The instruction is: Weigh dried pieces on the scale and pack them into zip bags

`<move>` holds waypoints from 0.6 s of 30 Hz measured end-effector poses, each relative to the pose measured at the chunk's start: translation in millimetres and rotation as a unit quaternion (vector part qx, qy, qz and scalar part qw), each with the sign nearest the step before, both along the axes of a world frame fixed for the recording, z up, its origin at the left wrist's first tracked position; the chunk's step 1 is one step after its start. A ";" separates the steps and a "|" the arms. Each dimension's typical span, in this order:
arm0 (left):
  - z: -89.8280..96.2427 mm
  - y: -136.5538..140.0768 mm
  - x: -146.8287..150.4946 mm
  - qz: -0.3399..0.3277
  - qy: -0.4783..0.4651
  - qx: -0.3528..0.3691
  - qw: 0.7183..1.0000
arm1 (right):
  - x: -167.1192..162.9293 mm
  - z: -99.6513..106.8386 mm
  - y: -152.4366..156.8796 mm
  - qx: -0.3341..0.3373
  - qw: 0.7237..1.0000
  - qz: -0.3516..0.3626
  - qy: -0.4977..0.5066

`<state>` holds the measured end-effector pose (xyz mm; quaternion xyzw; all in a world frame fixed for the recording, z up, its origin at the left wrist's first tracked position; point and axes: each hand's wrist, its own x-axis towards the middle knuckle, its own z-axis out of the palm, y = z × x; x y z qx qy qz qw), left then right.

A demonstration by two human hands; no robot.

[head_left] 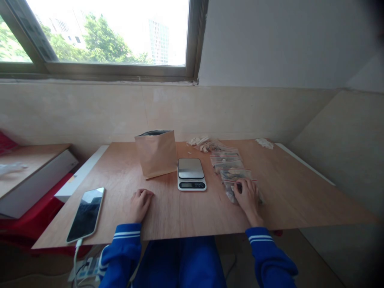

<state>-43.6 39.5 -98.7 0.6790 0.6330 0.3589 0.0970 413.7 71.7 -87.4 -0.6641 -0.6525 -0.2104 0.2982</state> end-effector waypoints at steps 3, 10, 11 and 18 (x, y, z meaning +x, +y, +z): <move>5.5 -2.7 2.0 -0.010 -0.036 -0.009 0.999 | -9.5 33.2 0.0 -0.017 0.999 0.024 -0.019; 34.6 -28.8 57.5 -0.096 -0.282 -0.024 0.954 | -123.5 127.7 -14.7 -0.157 0.957 0.226 0.088; 39.7 -32.5 69.6 -0.118 -0.314 -0.032 0.942 | -145.9 134.4 -15.9 -0.171 0.946 0.250 0.113; 50.1 -22.5 101.5 -0.052 -0.490 -0.030 0.870 | -250.2 118.2 -8.1 -0.273 0.837 0.398 0.257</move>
